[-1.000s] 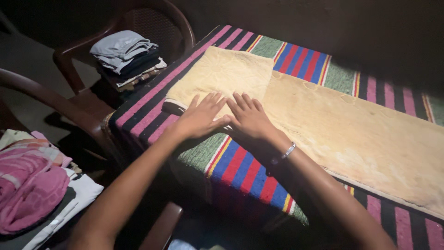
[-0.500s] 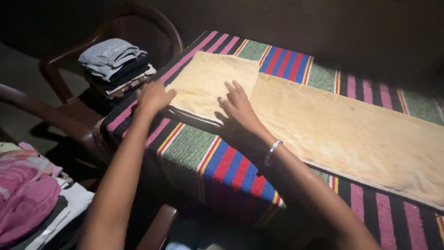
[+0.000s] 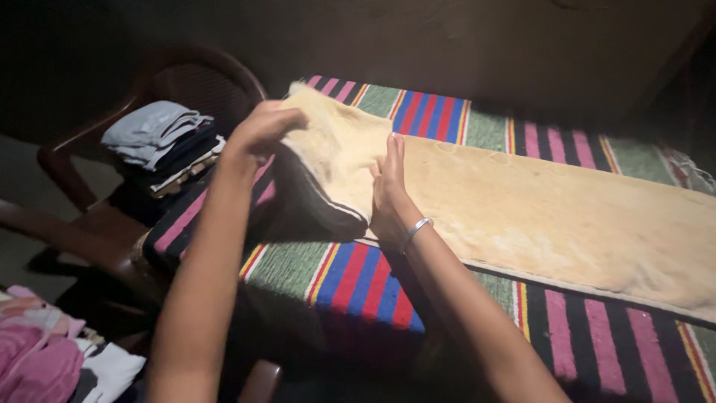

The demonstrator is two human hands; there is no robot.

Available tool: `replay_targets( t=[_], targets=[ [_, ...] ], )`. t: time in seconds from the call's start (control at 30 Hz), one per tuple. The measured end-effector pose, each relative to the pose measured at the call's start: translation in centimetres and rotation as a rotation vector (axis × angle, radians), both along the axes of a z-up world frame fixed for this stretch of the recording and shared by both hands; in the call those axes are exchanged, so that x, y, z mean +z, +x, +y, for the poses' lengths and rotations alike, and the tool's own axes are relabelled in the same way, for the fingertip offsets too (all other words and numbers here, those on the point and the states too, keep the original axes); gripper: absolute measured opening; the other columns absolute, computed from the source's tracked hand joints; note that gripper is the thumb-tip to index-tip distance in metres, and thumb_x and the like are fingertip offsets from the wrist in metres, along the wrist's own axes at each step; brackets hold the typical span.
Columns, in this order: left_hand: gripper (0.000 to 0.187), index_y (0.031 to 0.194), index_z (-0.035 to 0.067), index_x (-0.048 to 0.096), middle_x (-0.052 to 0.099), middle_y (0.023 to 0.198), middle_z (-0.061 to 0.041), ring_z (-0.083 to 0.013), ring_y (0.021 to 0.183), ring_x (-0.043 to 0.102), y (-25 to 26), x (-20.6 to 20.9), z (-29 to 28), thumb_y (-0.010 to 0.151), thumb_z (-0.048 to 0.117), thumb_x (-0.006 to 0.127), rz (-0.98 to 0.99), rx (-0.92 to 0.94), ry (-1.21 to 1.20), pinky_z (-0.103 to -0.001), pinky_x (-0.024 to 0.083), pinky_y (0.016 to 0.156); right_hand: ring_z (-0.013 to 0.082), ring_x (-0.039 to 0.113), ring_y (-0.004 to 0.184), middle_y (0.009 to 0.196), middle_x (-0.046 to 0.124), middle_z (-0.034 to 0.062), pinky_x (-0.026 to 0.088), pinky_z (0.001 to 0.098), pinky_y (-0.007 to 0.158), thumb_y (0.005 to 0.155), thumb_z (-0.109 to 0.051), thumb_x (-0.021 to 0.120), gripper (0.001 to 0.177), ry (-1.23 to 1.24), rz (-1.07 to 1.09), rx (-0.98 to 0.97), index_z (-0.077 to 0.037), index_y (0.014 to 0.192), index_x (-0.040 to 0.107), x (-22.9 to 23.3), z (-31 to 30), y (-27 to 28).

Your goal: The person unfolds a beige towel on a striped tablecloth, smooths it out, and folds it in half lengthwise. They continue folding the towel into smaller sections, pressing each fold to keep it neat.

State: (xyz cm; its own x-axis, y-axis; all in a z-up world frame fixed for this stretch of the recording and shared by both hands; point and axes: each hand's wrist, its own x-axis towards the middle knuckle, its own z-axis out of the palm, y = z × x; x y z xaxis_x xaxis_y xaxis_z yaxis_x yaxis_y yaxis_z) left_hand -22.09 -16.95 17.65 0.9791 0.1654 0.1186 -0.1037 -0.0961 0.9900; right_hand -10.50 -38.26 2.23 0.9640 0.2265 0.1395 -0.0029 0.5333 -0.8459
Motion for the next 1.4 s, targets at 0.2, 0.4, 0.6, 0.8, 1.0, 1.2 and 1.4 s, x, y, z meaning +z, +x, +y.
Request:
replay_targets(
  t=[0.2, 0.4, 0.6, 0.8, 1.0, 1.2, 1.4],
  targets=[
    [0.02, 0.095, 0.003, 0.071, 0.07, 0.086, -0.001, -0.0104, 0.075, 0.066, 3.2, 3.1, -10.8, 0.081, 0.017, 0.066, -0.151, -0.353, 0.139, -0.026, 0.054, 0.066, 0.0386, 0.037, 0.146, 0.161, 0.032, 0.0187, 0.036, 0.0543, 0.116, 0.094, -0.071, 0.039, 0.09, 0.237, 0.29, 0.265, -0.017, 0.16, 0.011, -0.4, -4.5, 3.7],
    [0.035, 0.101, 0.003, 0.074, 0.073, 0.08, -0.003, -0.0098, 0.072, 0.066, 7.3, -1.0, -22.8, 0.082, 0.033, 0.071, -0.229, -0.507, 0.498, -0.028, 0.053, 0.058, 0.0319, 0.055, 0.139, 0.149, 0.058, 0.0185, 0.047, 0.0467, 0.119, 0.104, -0.071, 0.036, 0.084, 0.223, 0.091, 0.338, -0.003, 0.153, 0.045, 1.3, -16.9, 7.0],
    [0.048, 0.107, 0.004, 0.076, 0.075, 0.094, -0.011, -0.0204, 0.085, 0.071, 9.5, -6.7, -21.7, 0.085, 0.046, 0.073, -0.081, -0.257, 0.572, -0.037, 0.056, 0.07, 0.0318, 0.069, 0.118, 0.132, 0.069, 0.0224, 0.055, 0.0414, 0.104, 0.094, -0.068, 0.044, 0.088, 0.137, 0.261, 0.282, 0.004, 0.142, 0.051, 1.7, -27.7, 5.3],
    [0.063, 0.113, -0.004, 0.071, 0.07, 0.113, -0.026, -0.0391, 0.109, 0.069, 10.6, -11.7, -15.3, 0.089, 0.054, 0.075, 0.227, 0.187, 0.879, -0.049, 0.054, 0.092, 0.0181, 0.063, 0.089, 0.108, 0.067, 0.011, 0.053, 0.0326, 0.079, 0.089, -0.016, 0.066, 0.05, -0.502, 0.019, -0.057, -0.004, 0.136, 0.056, 1.8, -25.9, 6.0],
    [0.04, 0.112, -0.011, 0.07, 0.077, 0.101, -0.021, -0.0261, 0.085, 0.077, 10.2, -13.0, -14.7, 0.086, 0.02, 0.07, 0.139, -0.179, -0.066, -0.04, 0.062, 0.071, 0.0151, 0.064, 0.091, 0.108, 0.067, 0.0075, 0.052, 0.0278, 0.078, 0.085, 0.002, 0.061, 0.051, -0.57, -0.099, -0.141, -0.003, 0.135, 0.054, 1.9, -24.5, 5.5],
    [0.033, 0.113, -0.008, 0.069, 0.077, 0.099, -0.017, -0.0222, 0.081, 0.077, 8.3, -8.2, -12.3, 0.088, 0.012, 0.064, 0.075, -0.194, -0.236, -0.035, 0.065, 0.069, 0.0149, 0.065, 0.1, 0.118, 0.068, 0.0093, 0.054, 0.0291, 0.086, 0.088, 0.0, 0.061, 0.053, -0.507, -0.135, -0.084, -0.004, 0.14, 0.052, 5.8, -21.8, 3.6],
    [0.031, 0.115, -0.004, 0.07, 0.076, 0.104, -0.016, -0.0202, 0.084, 0.076, 4.3, -5.3, -4.7, 0.09, 0.013, 0.065, 0.014, -0.061, -0.199, -0.033, 0.064, 0.072, 0.0181, 0.067, 0.114, 0.125, 0.068, 0.009, 0.054, 0.0307, 0.097, 0.087, -0.002, 0.065, 0.059, -0.407, -0.131, 0.014, -0.009, 0.143, 0.049, 7.1, -14.3, 2.9]
  ],
)
